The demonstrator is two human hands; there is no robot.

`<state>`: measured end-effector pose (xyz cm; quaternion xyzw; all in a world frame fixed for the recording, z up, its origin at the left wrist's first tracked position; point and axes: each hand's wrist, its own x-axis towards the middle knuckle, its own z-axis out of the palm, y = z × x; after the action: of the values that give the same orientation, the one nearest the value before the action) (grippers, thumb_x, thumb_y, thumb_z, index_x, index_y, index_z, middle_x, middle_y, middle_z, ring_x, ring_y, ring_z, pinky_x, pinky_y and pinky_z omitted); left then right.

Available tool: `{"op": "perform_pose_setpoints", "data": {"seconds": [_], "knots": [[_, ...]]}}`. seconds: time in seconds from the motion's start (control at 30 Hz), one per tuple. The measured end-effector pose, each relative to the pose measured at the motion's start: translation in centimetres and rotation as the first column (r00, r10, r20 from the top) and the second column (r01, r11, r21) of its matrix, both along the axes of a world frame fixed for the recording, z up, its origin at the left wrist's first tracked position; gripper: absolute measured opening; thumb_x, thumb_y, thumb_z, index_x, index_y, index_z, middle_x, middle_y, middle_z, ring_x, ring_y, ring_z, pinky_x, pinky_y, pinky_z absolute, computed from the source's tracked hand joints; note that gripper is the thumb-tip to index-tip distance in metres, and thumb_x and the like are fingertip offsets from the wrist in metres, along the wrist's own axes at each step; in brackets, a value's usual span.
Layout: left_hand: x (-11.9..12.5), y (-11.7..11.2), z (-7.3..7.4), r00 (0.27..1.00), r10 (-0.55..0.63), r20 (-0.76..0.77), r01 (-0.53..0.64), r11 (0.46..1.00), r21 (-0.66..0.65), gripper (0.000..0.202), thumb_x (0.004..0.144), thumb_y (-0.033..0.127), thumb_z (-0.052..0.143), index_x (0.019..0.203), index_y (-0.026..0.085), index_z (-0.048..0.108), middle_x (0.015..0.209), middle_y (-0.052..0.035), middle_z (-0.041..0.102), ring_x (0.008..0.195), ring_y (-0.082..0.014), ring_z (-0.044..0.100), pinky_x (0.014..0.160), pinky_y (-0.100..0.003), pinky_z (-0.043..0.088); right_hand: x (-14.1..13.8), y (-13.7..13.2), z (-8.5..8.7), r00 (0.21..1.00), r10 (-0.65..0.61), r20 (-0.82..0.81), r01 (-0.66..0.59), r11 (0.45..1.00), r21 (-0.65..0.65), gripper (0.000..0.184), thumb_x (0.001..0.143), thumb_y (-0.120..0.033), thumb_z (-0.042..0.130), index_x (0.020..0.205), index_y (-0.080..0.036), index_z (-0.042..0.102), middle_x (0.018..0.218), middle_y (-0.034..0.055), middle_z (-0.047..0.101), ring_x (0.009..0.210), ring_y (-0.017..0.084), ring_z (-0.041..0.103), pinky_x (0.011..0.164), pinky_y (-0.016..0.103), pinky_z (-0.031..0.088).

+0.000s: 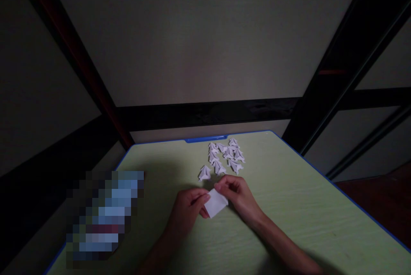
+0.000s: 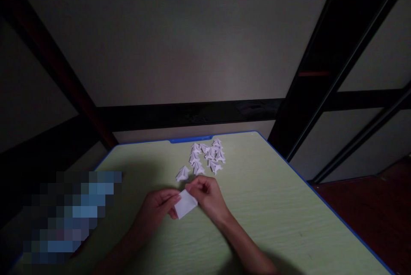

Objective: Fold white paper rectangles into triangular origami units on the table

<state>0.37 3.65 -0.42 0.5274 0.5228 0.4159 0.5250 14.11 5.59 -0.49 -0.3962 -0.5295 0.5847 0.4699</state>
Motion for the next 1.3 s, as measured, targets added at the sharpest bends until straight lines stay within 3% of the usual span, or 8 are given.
{"op": "perform_pose_setpoints", "data": {"seconds": [0.1,0.2,0.47,0.6,0.9,1.07,1.3], "knots": [[-0.08,0.15,0.16,1.0,0.029,0.012,-0.029,1.0,-0.006,0.016,0.062,0.022,0.053,0.062,0.009,0.064,0.043,0.0006,0.057,0.038,-0.0101,0.05,0.039,-0.019,0.04,0.21,0.2,0.09,0.997,0.046,-0.062,-0.048,0.998,-0.035,0.021,0.06,-0.031,0.06,0.053,-0.013,0.051,0.043,-0.0055,0.042,0.041,0.005,0.033,0.04,0.018,0.023],[-0.06,0.23,0.36,0.997,0.066,0.033,-0.066,0.998,-0.009,0.017,0.06,0.022,0.054,0.064,0.009,0.064,0.042,0.0011,0.056,0.035,-0.0091,0.048,0.037,-0.019,0.039,0.22,0.17,0.22,0.997,0.072,-0.017,-0.072,0.997,-0.034,0.021,0.055,-0.03,0.064,0.055,-0.013,0.052,0.045,-0.0053,0.045,0.041,0.005,0.035,0.041,0.019,0.025],[-0.08,0.02,-0.01,0.998,0.05,0.047,-0.05,0.999,0.011,0.029,0.058,0.016,0.057,0.085,0.01,0.064,0.06,-0.0029,0.065,0.045,-0.0097,0.051,0.045,-0.02,0.042,0.13,0.22,0.11,1.0,0.02,0.001,-0.02,0.998,-0.068,0.025,0.058,-0.033,0.062,0.053,-0.014,0.048,0.035,-0.0084,0.037,0.034,0.003,0.027,0.035,0.018,0.016],[-0.2,-0.03,0.12,0.999,0.04,0.004,-0.04,0.998,0.041,0.028,0.061,0.018,0.055,0.087,0.012,0.064,0.058,-0.0016,0.064,0.045,-0.0101,0.051,0.046,-0.02,0.042,0.16,0.27,0.03,1.0,0.019,0.005,-0.019,0.998,-0.062,0.025,0.058,-0.033,0.063,0.053,-0.013,0.049,0.036,-0.0081,0.038,0.034,0.003,0.028,0.035,0.018,0.015],[-0.23,-0.02,0.19,0.999,0.033,-0.021,-0.032,0.998,0.052,0.026,0.062,0.019,0.054,0.084,0.012,0.066,0.055,-0.0017,0.064,0.045,-0.0113,0.052,0.045,-0.021,0.042,0.18,0.33,-0.06,0.998,0.056,0.035,-0.055,0.998,-0.031,0.021,0.055,-0.03,0.064,0.054,-0.013,0.052,0.04,-0.0071,0.041,0.037,0.003,0.031,0.037,0.018,0.022],[-0.13,-0.1,0.4,0.999,0.031,-0.016,-0.03,0.999,0.037,0.022,0.06,0.018,0.055,0.076,0.01,0.067,0.053,-0.0028,0.064,0.043,-0.011,0.052,0.044,-0.021,0.042,0.15,0.3,-0.26,0.989,0.102,0.104,-0.102,0.995,-0.006,0.018,0.058,-0.028,0.062,0.055,-0.012,0.054,0.048,-0.0029,0.049,0.044,0.007,0.04,0.043,0.019,0.03],[0.04,-0.29,0.97,1.0,0.018,0.025,-0.019,0.999,0.033,0.013,0.056,0.022,0.059,0.06,0.011,0.065,0.049,-0.0021,0.062,0.044,-0.0113,0.052,0.044,-0.02,0.041,-0.06,-0.21,-0.04,0.971,0.111,0.212,-0.119,0.993,0.025,0.013,0.06,-0.025,0.061,0.055,-0.013,0.057,0.048,-0.0021,0.052,0.045,0.008,0.043,0.041,0.019,0.03]]}}
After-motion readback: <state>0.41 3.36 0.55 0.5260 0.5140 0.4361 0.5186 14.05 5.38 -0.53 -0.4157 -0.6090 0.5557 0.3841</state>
